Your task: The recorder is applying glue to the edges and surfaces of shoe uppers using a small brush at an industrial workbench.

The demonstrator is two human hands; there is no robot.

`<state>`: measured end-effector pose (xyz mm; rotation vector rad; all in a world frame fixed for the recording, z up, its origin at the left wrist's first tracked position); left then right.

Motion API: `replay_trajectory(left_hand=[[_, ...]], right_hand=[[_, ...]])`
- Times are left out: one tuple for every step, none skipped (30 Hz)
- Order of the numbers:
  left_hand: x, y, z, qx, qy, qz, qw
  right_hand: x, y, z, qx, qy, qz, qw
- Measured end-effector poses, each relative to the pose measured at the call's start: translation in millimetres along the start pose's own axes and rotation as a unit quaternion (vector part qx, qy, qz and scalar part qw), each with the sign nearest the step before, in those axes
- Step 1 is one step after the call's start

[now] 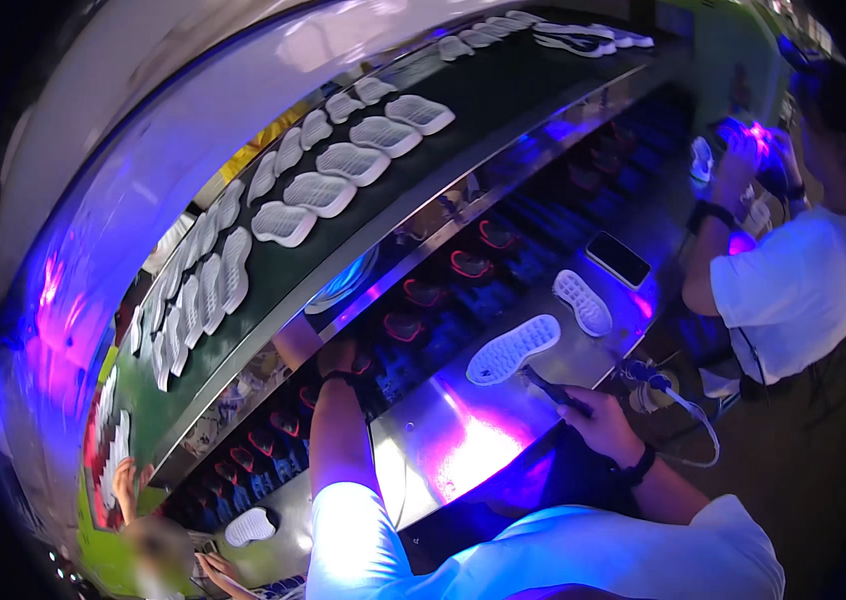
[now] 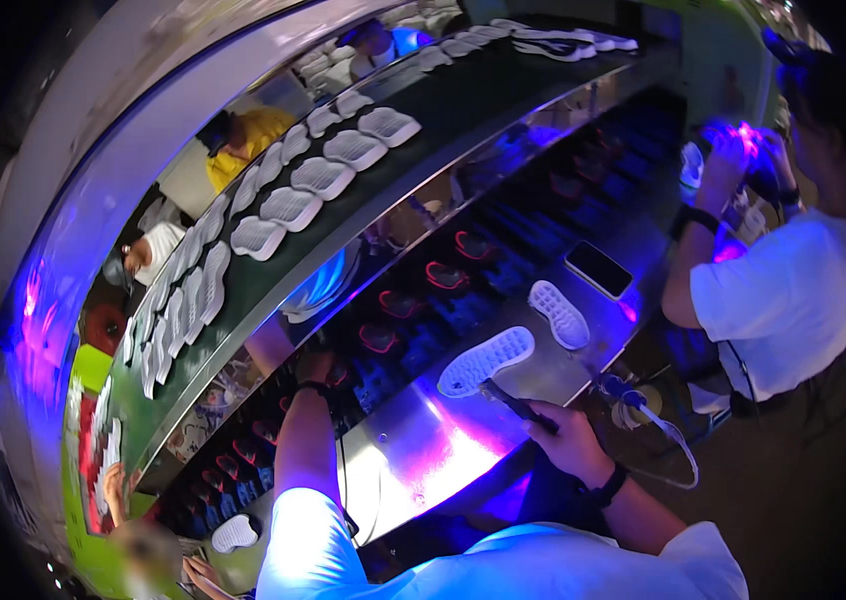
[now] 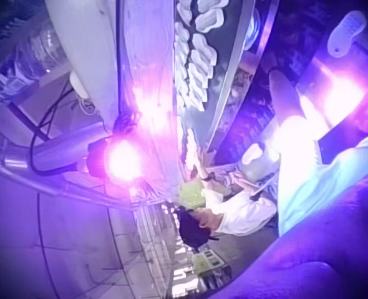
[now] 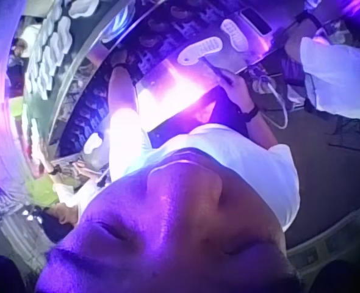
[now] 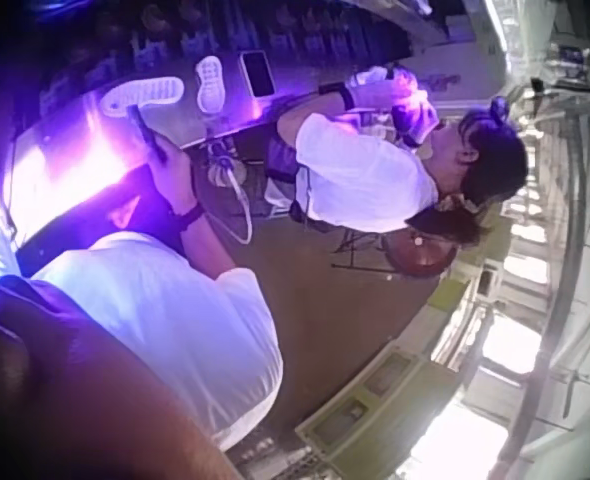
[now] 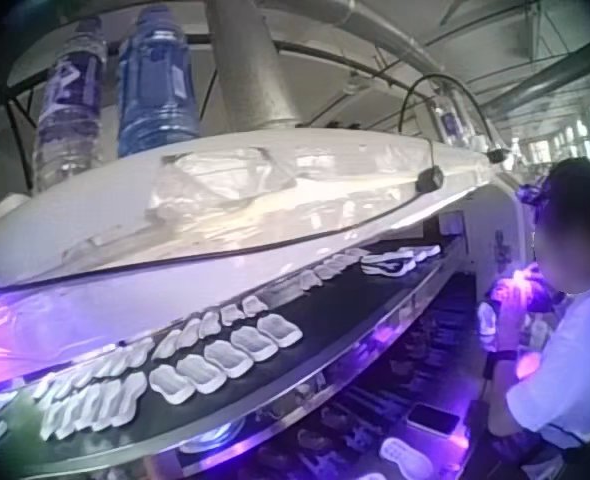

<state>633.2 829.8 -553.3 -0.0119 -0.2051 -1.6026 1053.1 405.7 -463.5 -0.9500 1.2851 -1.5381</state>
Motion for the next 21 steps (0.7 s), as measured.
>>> replay_trajectory(left_hand=[[3,-18,-10,0.001,-0.015,0.056,0.998],[1,-41,-20,-0.009,-0.013,0.063,0.998],[0,-71,-14,-0.007,0.049,0.033,0.998],[8,-68,-1,-0.002,0.099,-0.010,0.995],[24,-77,-4,-0.013,0.094,-0.004,0.995],[56,-44,-10,0.151,0.051,-0.011,0.987],[100,-19,-2,0.310,0.018,0.000,0.951],[142,-12,0,0.439,-0.005,0.052,0.897],[185,-5,0,0.561,-0.020,0.103,0.821],[222,16,19,0.572,0.018,0.038,0.819],[258,36,37,0.580,0.055,-0.025,0.812],[290,54,50,0.568,0.072,-0.045,0.819],[317,70,62,0.556,0.089,-0.062,0.824],[340,87,77,0.494,0.131,-0.112,0.852],[359,87,66,0.494,0.114,-0.102,0.856],[381,110,94,0.429,0.196,-0.204,0.858],[401,136,122,0.351,0.274,-0.302,0.843],[413,143,126,0.341,0.268,-0.338,0.835],[423,146,130,0.329,0.262,-0.376,0.825],[431,145,134,0.336,0.239,-0.410,0.814],[440,142,138,0.320,0.260,-0.434,0.801]], right_hand=[[1,-9,-1,-0.006,-0.012,0.028,1.000],[2,-9,1,-0.017,-0.017,0.027,0.999],[4,-3,-1,-0.051,-0.034,-0.009,0.998],[6,9,-2,-0.077,-0.039,-0.054,0.995],[7,14,-3,-0.086,-0.045,-0.062,0.993],[9,19,5,-0.094,-0.016,-0.049,0.994],[8,18,7,-0.104,0.000,-0.029,0.994],[5,11,3,-0.112,-0.021,-0.033,0.993],[-1,9,-4,-0.117,-0.037,-0.036,0.992],[-4,7,-13,-0.111,-0.064,-0.043,0.991],[-6,5,-22,-0.101,-0.092,-0.052,0.989],[-10,-3,-29,-0.074,-0.105,-0.018,0.991],[-12,-3,-41,-0.069,-0.128,-0.025,0.989],[-13,-4,-47,-0.061,-0.132,-0.019,0.989],[-13,-8,-54,-0.053,-0.137,-0.013,0.989],[-12,-21,-60,-0.071,-0.145,0.013,0.987],[-11,-32,-65,-0.090,-0.153,0.040,0.983],[-9,-44,-71,-0.069,-0.179,0.069,0.979],[-7,-48,-77,-0.055,-0.200,0.066,0.976],[-5,-50,-79,-0.026,-0.203,0.063,0.977],[-4,-52,-82,0.003,-0.204,0.063,0.977]])
Point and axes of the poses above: each hand's wrist, its own x-axis away from the middle knuckle, its own z-axis out of the back of the hand, y = z × x, the point moved 10 cm from there along -x, towards the middle knuckle, and after that the axes turned 4 degrees about -x, right-handed, at the moved point
